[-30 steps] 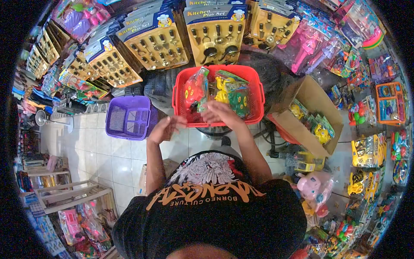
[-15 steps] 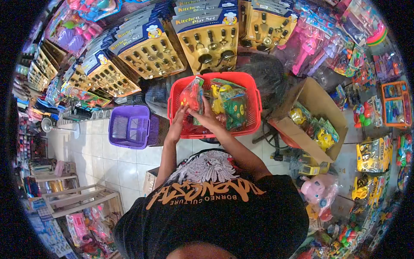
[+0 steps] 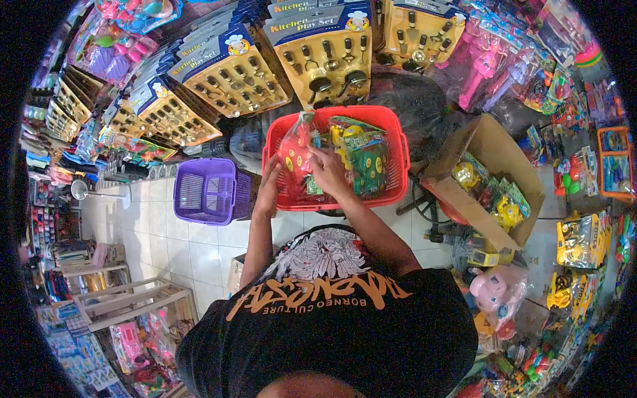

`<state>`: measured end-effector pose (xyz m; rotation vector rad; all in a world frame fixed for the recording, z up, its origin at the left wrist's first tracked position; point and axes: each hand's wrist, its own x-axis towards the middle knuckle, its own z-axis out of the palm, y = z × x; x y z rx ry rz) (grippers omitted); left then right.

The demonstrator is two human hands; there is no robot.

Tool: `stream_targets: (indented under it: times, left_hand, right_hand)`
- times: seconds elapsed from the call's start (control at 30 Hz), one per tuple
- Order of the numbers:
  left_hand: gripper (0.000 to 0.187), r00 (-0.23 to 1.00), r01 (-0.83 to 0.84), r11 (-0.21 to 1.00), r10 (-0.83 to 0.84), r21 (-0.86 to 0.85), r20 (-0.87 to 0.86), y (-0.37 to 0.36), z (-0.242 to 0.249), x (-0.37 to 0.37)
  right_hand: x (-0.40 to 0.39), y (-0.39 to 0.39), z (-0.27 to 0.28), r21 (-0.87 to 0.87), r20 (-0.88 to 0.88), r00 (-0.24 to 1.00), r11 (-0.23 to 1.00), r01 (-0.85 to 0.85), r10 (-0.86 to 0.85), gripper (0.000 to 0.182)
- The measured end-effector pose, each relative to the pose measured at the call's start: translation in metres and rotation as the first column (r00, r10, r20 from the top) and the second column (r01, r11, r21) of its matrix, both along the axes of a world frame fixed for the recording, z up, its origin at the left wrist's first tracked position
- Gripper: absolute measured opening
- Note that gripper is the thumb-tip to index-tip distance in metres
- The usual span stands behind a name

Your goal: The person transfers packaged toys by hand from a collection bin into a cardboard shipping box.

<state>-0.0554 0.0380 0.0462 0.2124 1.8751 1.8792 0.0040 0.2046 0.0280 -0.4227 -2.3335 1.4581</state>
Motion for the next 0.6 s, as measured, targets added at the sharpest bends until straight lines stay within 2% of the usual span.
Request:
stream_targets:
  times: [0.03, 0.07, 0.1, 0.17, 0.2, 0.23, 0.27, 0.33, 0.37, 0.43, 0.5, 0.6]
  left_hand:
    - [0.056, 0.999, 0.025, 0.997, -0.023, 0.077, -0.028, 0.001, -0.001, 0.000]
    - [0.056, 0.999, 0.030, 0.997, -0.028, 0.076, -0.027, 0.000, -0.006, -0.001]
    - [0.061, 1.000, -0.026, 0.999, 0.026, 0.031, 0.009, 0.000, -0.012, -0.003]
    - [0.066, 0.996, -0.078, 0.997, 0.079, -0.018, 0.043, 0.000, -0.012, -0.004]
    - [0.068, 0.983, -0.126, 0.992, 0.123, 0.014, 0.134, 0.003, 0.000, -0.002]
    - [0.070, 0.960, -0.176, 0.984, 0.162, 0.041, 0.228, 0.005, 0.009, 0.000]
    - [0.070, 0.960, -0.170, 0.985, 0.157, 0.040, 0.230, 0.006, 0.012, 0.002]
    - [0.059, 0.958, -0.220, 0.945, 0.162, 0.244, 0.239, 0.009, 0.016, 0.004]
    - [0.059, 0.958, -0.215, 0.946, 0.156, 0.243, 0.241, 0.010, 0.016, 0.002]
    - [0.048, 0.985, -0.034, 0.956, -0.017, 0.290, 0.170, 0.008, 0.017, -0.002]
    - [0.041, 0.993, -0.060, 0.962, 0.029, 0.268, 0.119, 0.014, 0.025, 0.001]
    - [0.041, 0.999, 0.032, 0.971, -0.041, 0.238, 0.033, 0.017, 0.030, 0.004]
  right_hand:
    - [0.001, 0.003, 0.006, -0.261, -0.036, 0.999, 0.965, -0.027, 0.018, 0.034]
    - [0.004, 0.007, 0.013, -0.333, 0.051, 0.995, 0.941, -0.064, 0.086, 0.036]
    - [0.006, 0.010, 0.015, -0.333, 0.051, 0.995, 0.941, -0.061, 0.082, 0.036]
    - [0.009, 0.011, 0.016, -0.348, -0.120, 0.993, 0.936, -0.056, 0.015, 0.034]
    - [0.011, 0.011, 0.020, -0.412, -0.227, 0.974, 0.906, -0.101, 0.005, 0.035]
    - [0.012, 0.014, 0.020, -0.413, -0.226, 0.974, 0.906, -0.096, 0.000, 0.035]
    - [0.015, 0.018, 0.021, -0.459, -0.239, 0.971, 0.881, -0.117, 0.005, 0.035]
    - [0.025, 0.028, 0.025, -0.534, -0.263, 0.962, 0.819, -0.208, 0.073, 0.035]
    - [0.031, 0.032, 0.029, -0.535, -0.261, 0.963, 0.821, -0.202, 0.068, 0.035]
    - [0.041, 0.036, 0.033, -0.545, -0.256, 0.952, 0.788, -0.287, 0.170, 0.036]
    - [0.048, 0.043, 0.018, -0.600, -0.229, 0.956, 0.747, -0.287, 0.184, 0.040]
    - [0.053, 0.045, 0.020, -0.678, -0.190, 0.964, 0.686, -0.266, 0.185, 0.051]
